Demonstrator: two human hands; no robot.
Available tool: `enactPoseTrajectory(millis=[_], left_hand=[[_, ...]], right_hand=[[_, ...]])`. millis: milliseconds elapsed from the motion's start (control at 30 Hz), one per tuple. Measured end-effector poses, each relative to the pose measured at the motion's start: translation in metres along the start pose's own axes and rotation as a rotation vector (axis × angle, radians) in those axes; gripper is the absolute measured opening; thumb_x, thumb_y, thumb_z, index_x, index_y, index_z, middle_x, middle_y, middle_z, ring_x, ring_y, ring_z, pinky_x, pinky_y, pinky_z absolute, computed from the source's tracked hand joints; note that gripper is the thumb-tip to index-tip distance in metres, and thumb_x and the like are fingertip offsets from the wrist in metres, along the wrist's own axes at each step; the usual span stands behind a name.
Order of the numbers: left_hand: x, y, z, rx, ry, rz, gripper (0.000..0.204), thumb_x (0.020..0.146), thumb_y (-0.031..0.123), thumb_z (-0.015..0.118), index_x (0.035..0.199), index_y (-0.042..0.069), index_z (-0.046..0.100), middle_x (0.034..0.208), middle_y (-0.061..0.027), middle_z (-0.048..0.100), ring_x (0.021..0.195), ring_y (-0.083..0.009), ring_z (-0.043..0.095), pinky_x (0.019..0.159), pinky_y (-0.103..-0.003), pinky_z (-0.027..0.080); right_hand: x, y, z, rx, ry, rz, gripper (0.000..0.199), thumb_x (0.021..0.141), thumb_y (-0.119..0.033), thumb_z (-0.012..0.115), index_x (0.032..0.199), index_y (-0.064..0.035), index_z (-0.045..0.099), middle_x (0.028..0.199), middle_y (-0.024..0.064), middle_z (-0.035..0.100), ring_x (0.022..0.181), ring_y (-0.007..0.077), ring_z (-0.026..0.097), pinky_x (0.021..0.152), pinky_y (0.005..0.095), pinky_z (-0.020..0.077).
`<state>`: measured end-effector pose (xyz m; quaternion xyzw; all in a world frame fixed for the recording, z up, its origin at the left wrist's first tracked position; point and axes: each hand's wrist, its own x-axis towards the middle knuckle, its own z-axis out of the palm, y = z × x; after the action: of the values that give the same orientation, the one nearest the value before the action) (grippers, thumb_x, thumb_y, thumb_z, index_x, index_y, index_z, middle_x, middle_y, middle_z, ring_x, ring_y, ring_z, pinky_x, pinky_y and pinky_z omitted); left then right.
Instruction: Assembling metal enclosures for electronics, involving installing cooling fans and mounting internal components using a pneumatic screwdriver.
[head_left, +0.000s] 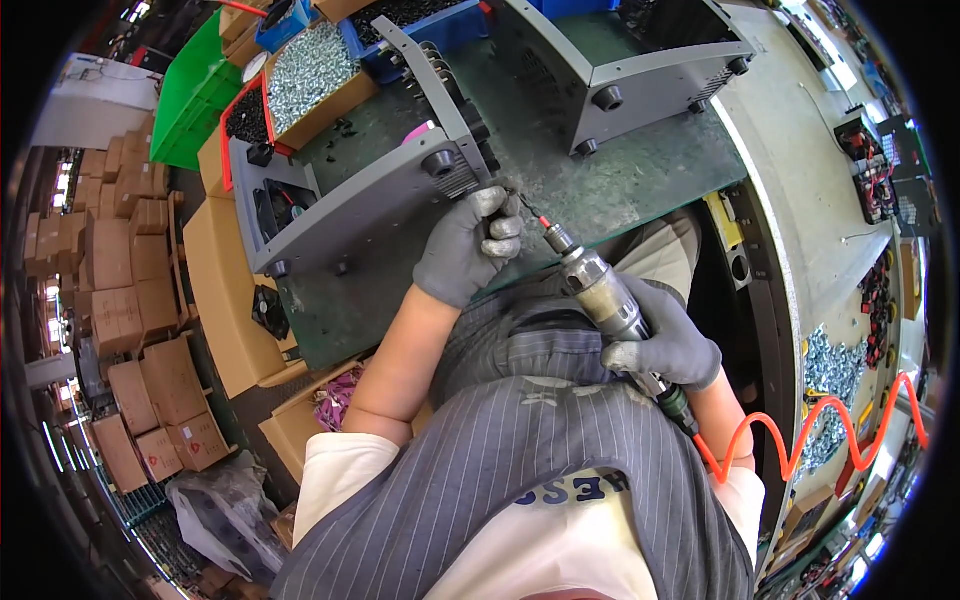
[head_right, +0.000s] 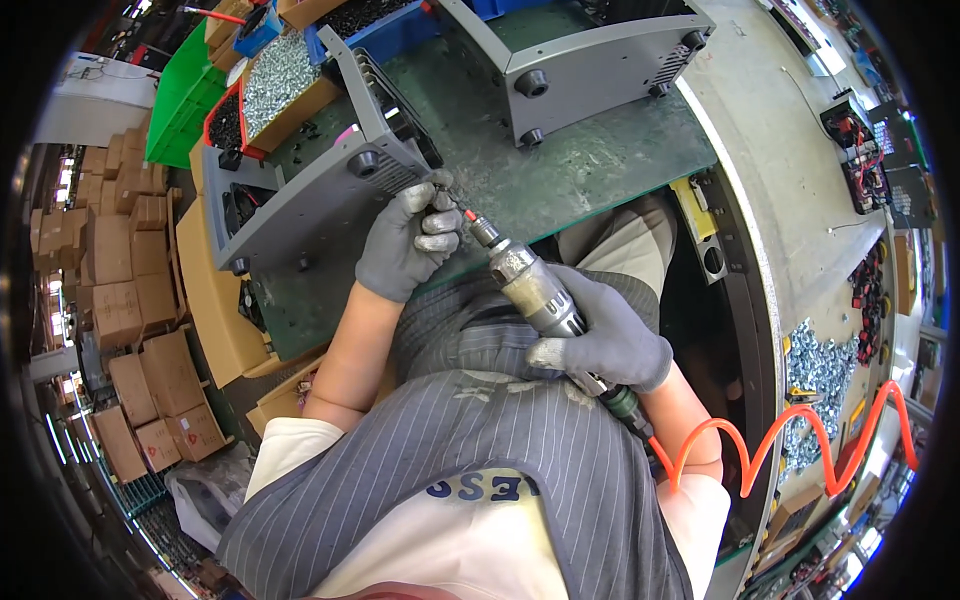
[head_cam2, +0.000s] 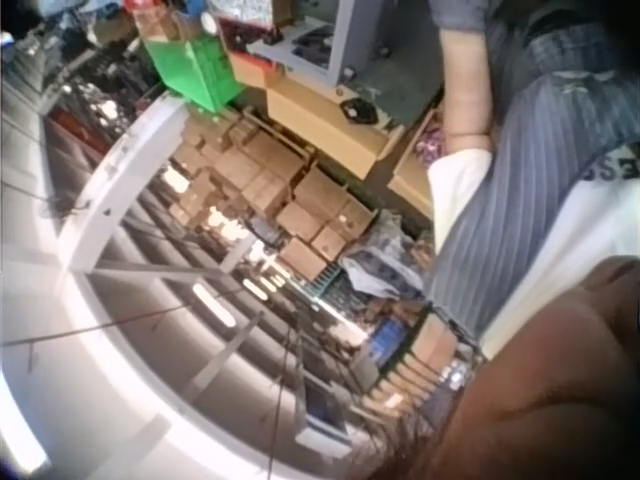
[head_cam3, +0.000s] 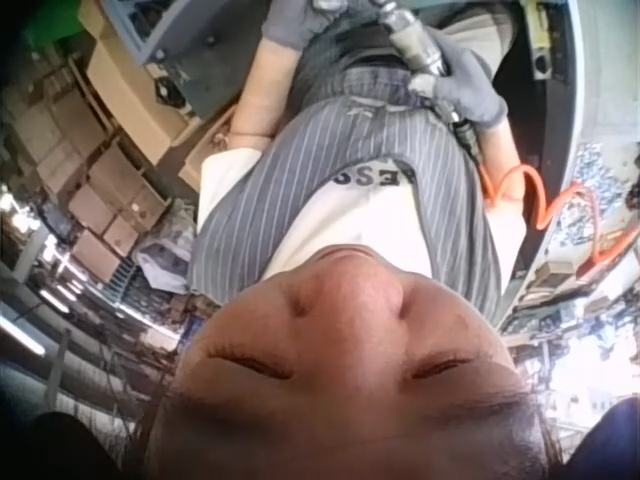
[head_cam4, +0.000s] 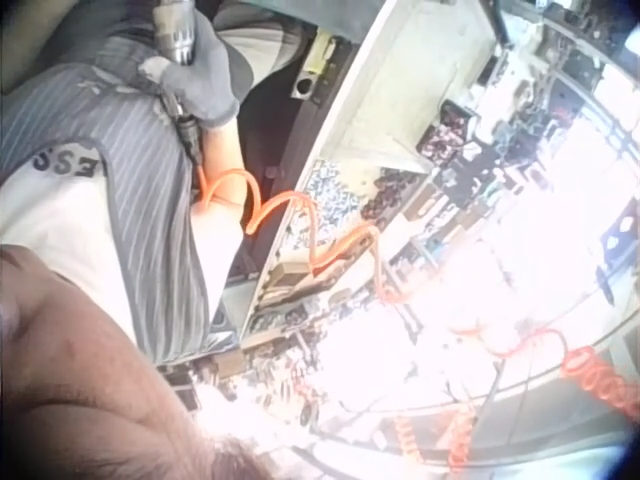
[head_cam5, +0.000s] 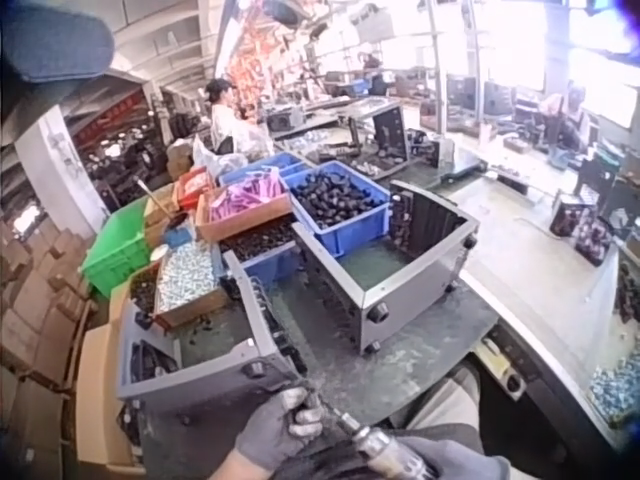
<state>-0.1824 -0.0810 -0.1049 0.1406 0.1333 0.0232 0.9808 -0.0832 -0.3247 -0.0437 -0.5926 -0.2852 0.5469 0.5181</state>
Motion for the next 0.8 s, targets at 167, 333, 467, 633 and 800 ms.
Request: enactPoseTrajectory(millis=[167,333,467,633,800], left_hand=[[-0.004,-0.004,0.005,0.153,0.022,0.042,0.021,0.088,0.014,0.052,0.103,0.0,0.055,0.081,-0.0059,0.059,0.06,-0.0097,0.043,0.042,-0.016,0.034],[-0.007,0.0,0.01,0.129,0.0,0.029,0.023,0.09,0.013,0.05,0.108,0.0,0.053,0.084,-0.0068,0.058,0.063,-0.01,0.044,0.045,-0.016,0.035],[-0.01,0.003,0.018,0.123,0.033,0.009,0.025,0.091,0.014,0.05,0.112,0.0,0.053,0.086,-0.0079,0.056,0.066,-0.0091,0.046,0.049,-0.017,0.037],[-0.012,0.001,0.021,0.186,-0.019,0.059,0.026,0.093,0.015,0.05,0.111,-0.002,0.053,0.083,-0.0055,0.055,0.065,-0.007,0.045,0.048,-0.016,0.034],[-0.013,-0.003,0.024,0.336,0.009,0.098,0.031,0.093,0.022,0.052,0.109,-0.005,0.054,0.076,-0.0023,0.054,0.056,-0.0029,0.041,0.044,-0.015,0.031]], right_hand=[[0.005,-0.001,0.011,0.01,0.079,-0.017,0.088,0.057,-0.037,0.08,0.126,0.0042,0.045,0.094,0.0023,0.055,0.079,0.01,0.05,0.072,0.0235,0.042],[0.004,-0.005,0.01,0.05,0.045,0.031,0.088,0.056,-0.037,0.08,0.126,0.0045,0.045,0.097,0.0037,0.055,0.082,0.0111,0.051,0.073,0.0241,0.0419],[0.0,0.0,0.006,0.048,0.032,-0.007,0.083,0.059,-0.031,0.08,0.126,0.0032,0.045,0.097,0.0039,0.055,0.084,0.0109,0.051,0.075,0.025,0.0423],[-0.005,-0.002,0.006,0.045,0.033,0.002,0.087,0.056,-0.037,0.08,0.125,0.0045,0.045,0.099,0.0052,0.056,0.083,0.0112,0.053,0.073,0.0232,0.0426],[-0.004,0.008,0.003,0.088,-0.043,-0.081,0.076,0.063,-0.028,0.08,0.125,-0.0001,0.046,0.098,0.0058,0.057,0.085,0.0123,0.054,0.077,0.0275,0.0453]])
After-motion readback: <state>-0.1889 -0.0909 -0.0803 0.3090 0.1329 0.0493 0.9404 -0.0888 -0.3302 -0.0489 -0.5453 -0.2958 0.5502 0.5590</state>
